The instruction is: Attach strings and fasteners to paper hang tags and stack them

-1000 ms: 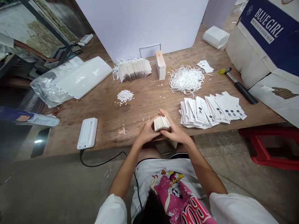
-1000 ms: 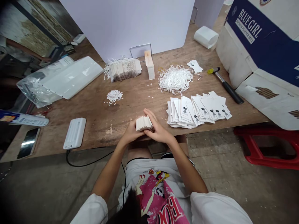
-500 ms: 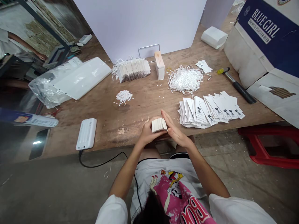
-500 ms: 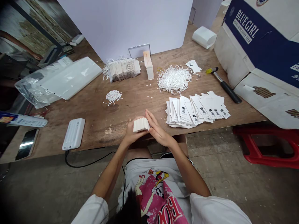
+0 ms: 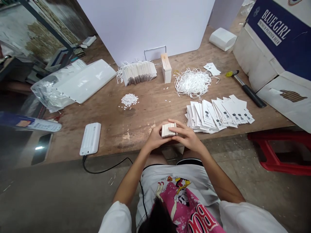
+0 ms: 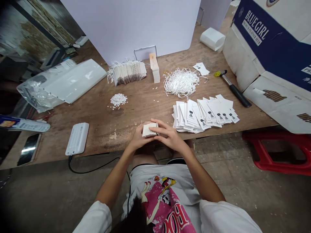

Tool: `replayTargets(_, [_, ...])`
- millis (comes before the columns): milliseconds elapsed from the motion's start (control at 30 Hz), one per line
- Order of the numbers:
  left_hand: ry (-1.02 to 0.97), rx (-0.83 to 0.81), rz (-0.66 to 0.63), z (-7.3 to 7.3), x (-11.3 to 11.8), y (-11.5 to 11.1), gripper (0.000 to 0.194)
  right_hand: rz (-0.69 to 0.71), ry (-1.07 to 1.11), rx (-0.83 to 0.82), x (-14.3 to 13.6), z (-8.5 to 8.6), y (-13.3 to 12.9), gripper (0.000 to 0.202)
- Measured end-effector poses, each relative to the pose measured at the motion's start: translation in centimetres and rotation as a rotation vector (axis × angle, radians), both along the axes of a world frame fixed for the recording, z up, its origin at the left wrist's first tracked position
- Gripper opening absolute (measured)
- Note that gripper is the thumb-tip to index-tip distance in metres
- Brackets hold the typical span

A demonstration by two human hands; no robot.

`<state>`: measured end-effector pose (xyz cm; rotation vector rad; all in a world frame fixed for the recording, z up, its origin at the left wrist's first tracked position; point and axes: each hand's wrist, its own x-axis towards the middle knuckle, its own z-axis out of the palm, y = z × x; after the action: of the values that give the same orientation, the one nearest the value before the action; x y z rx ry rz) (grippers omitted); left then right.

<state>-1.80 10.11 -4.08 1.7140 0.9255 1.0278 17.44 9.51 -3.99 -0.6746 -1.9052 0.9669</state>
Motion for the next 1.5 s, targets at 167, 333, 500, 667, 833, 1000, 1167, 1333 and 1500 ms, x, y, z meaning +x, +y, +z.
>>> replayTargets(167, [0.024, -0.045, -0.019, 0.2, 0.0, -0.1, 0.051, -0.032, -0.012, -0.006, 0.3, 0.4, 0.3, 0.036])
replayTargets(333, [0.036, -0.092, -0.050, 0.1, 0.0, 0.1, 0.067, -0.043, -0.010, -0.006, 0.4, 0.4, 0.3, 0.054])
replayTargets(500, [0.037, -0.158, -0.041, -0.1, -0.2, 0.4, 0.068, -0.105, 0.040, -0.279, -0.2, -0.5, -0.4, 0.085])
replayTargets(667, [0.059, -0.179, -0.001, 0.0, -0.1, 0.4, 0.068, -0.166, 0.017, -0.273, -0.4, -0.7, -0.5, 0.064])
replayTargets(833, [0.045, -0.185, 0.003, -0.5, 0.1, 0.5, 0.070, -0.100, 0.049, -0.291, -0.5, -1.1, -0.2, 0.064])
replayTargets(1000, [0.060, -0.189, -0.015, -1.0, 0.1, 0.7, 0.070, -0.134, 0.081, -0.321, -0.8, -1.3, -0.5, 0.062])
replayTargets(1167, [0.051, -0.206, -0.006, -1.2, 0.0, 0.7, 0.069, -0.172, -0.031, -0.199, -0.7, -0.1, -0.4, 0.060])
replayTargets(1333, [0.084, -0.206, 0.007, -1.2, -0.1, 0.7, 0.060, -0.167, -0.081, -0.161, -0.6, 0.2, -0.3, 0.062])
replayTargets(1500, [0.110, -0.188, 0.032, -1.2, 0.0, 0.5, 0.058, -0.150, -0.079, -0.121, -0.8, 0.1, 0.0, 0.067])
